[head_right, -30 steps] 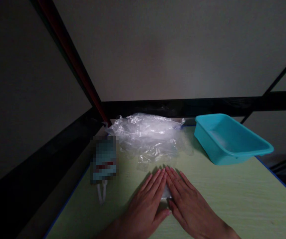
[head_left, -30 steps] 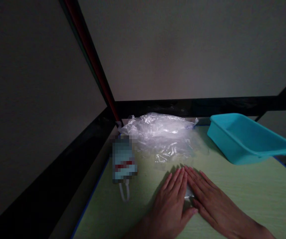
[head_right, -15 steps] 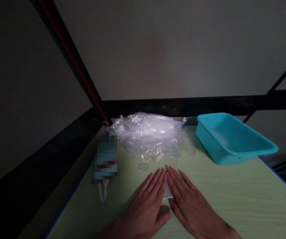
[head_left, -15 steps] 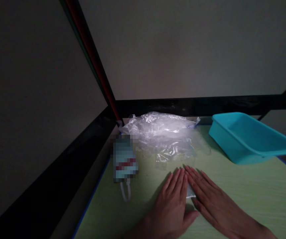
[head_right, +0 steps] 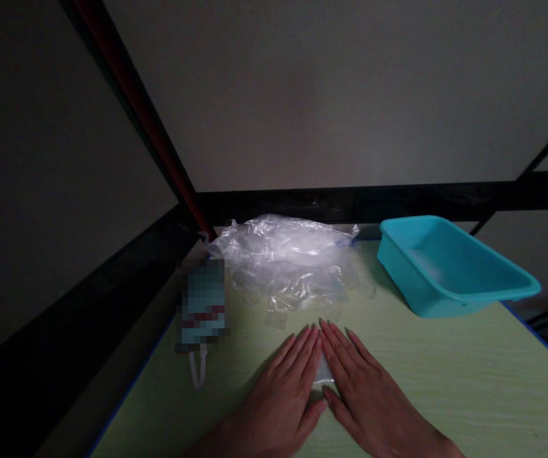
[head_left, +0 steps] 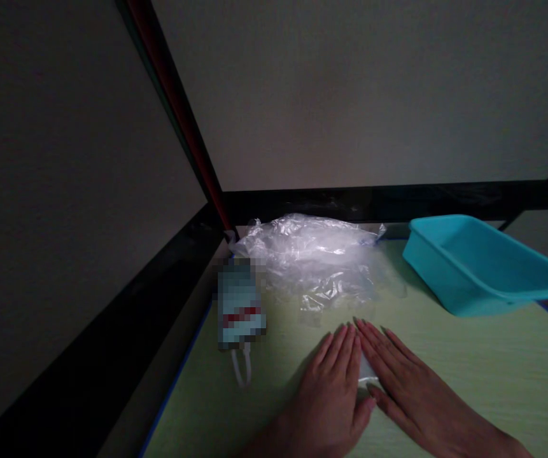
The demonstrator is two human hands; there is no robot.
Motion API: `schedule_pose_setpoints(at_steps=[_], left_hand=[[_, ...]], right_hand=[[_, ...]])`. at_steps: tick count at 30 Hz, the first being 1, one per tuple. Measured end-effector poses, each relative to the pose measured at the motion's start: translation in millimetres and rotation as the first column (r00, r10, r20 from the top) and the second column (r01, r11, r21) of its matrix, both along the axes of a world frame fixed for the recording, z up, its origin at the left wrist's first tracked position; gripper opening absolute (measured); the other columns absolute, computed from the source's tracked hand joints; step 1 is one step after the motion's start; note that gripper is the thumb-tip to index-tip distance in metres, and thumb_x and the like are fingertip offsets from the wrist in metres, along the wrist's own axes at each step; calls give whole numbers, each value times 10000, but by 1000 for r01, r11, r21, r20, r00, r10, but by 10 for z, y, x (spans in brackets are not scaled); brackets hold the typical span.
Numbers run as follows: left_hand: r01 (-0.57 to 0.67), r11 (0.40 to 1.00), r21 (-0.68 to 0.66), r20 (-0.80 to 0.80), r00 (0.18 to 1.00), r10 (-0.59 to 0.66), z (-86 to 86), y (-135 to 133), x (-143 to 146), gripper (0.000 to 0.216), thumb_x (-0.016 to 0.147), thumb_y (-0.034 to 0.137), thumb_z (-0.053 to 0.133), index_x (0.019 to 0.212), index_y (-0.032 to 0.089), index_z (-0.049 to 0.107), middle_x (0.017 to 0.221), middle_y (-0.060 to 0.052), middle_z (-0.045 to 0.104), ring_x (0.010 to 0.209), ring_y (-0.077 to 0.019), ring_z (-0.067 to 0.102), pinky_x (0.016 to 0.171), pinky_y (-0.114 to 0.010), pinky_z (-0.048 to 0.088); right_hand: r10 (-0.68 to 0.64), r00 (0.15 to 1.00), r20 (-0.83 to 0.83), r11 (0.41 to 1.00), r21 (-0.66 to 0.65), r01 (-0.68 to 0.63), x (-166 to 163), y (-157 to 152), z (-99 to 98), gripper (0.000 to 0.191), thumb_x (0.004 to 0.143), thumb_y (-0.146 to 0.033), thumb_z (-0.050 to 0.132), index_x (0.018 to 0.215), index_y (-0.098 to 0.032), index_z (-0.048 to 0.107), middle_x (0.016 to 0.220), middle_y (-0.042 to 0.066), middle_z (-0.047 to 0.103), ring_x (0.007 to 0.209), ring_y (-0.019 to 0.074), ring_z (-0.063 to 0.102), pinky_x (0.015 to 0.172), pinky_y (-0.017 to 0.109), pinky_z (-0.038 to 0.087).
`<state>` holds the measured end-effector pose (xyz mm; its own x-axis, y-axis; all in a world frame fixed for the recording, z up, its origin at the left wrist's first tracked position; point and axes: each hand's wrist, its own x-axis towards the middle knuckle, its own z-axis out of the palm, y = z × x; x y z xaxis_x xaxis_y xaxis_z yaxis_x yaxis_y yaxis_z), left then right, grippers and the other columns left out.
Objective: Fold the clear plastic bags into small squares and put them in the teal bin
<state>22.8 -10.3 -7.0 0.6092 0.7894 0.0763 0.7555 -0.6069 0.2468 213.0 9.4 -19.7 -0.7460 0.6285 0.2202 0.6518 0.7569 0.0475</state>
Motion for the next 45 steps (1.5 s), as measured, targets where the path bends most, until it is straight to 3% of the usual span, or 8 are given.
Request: schedule_pose_setpoints(at_steps=[31,45], left_hand=[[10,1000,-17,9,1000,-10,24,-3,-22,633,899,391,334,1393,78,93,1465,-92,30,1335,-220,-8,1106,-352,83],[9,1000,2,13,1000,-9,52,13,-17,697,854,389,418,1391,81,98,1465,-98,41,1336,-231,16,1102,-361,109]], right_hand=[[-30,999,-34,999,-30,29,36,-4,-13,664,883,-355,398,1409,-111,74,1451,133,181,1309,243,208,1024,422,306],[-42,995,-93,993,-113,31,72,2,-33,689,877,-378,414,1412,-137,53,1455,118,163,1310,234,203,1041,417,276]])
